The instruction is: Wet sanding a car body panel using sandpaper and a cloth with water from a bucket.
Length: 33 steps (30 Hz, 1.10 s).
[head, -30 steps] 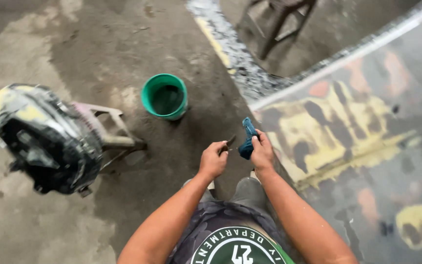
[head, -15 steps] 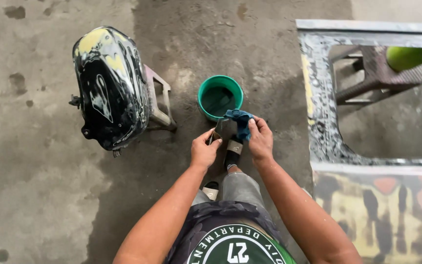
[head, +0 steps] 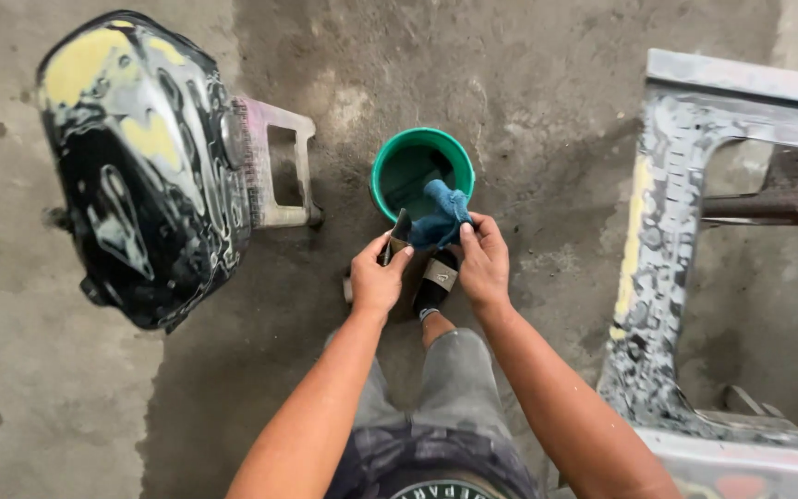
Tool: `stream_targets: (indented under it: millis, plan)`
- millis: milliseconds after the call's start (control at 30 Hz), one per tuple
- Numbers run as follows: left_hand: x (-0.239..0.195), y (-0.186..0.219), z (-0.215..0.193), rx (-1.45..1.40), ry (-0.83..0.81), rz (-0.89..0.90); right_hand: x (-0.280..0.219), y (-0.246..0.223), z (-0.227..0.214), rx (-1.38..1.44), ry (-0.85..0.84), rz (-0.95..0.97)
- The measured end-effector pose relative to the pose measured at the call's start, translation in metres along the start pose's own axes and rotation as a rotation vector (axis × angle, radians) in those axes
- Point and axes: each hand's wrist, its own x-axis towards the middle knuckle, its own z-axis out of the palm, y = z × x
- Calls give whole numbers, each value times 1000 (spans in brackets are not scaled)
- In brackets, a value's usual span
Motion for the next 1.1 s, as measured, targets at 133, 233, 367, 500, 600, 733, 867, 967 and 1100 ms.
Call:
stream_targets:
  millis: [133, 233, 367, 500, 600, 733, 867, 967, 1100]
  plan:
    - [59, -54, 31, -2, -55, -35, 57, 54, -9, 63, 43, 109]
    - [85, -95, 45, 160, -22, 45, 92, 148, -36, -54, 148, 54]
    - [133, -136, 65, 88, -76, -184, 117, 171, -25, -208, 222, 325]
    - [145, -160, 77, 204, -154, -178, 118, 165, 7, 34, 140, 694]
    - [149, -187, 80, 172, -255, -112, 131, 225, -2, 141, 106, 576]
    - [164, -223, 80, 70, -344, -92, 146, 245, -8, 135, 92, 525]
    - [180, -238, 85, -183, -406, -238, 157, 261, -24, 27, 108, 516]
    - [191, -251, 93, -226, -301, -359, 172, 258, -29, 60, 162, 528]
    - [206, -267, 103, -344, -149, -427, 197, 265, -31, 121, 227, 540]
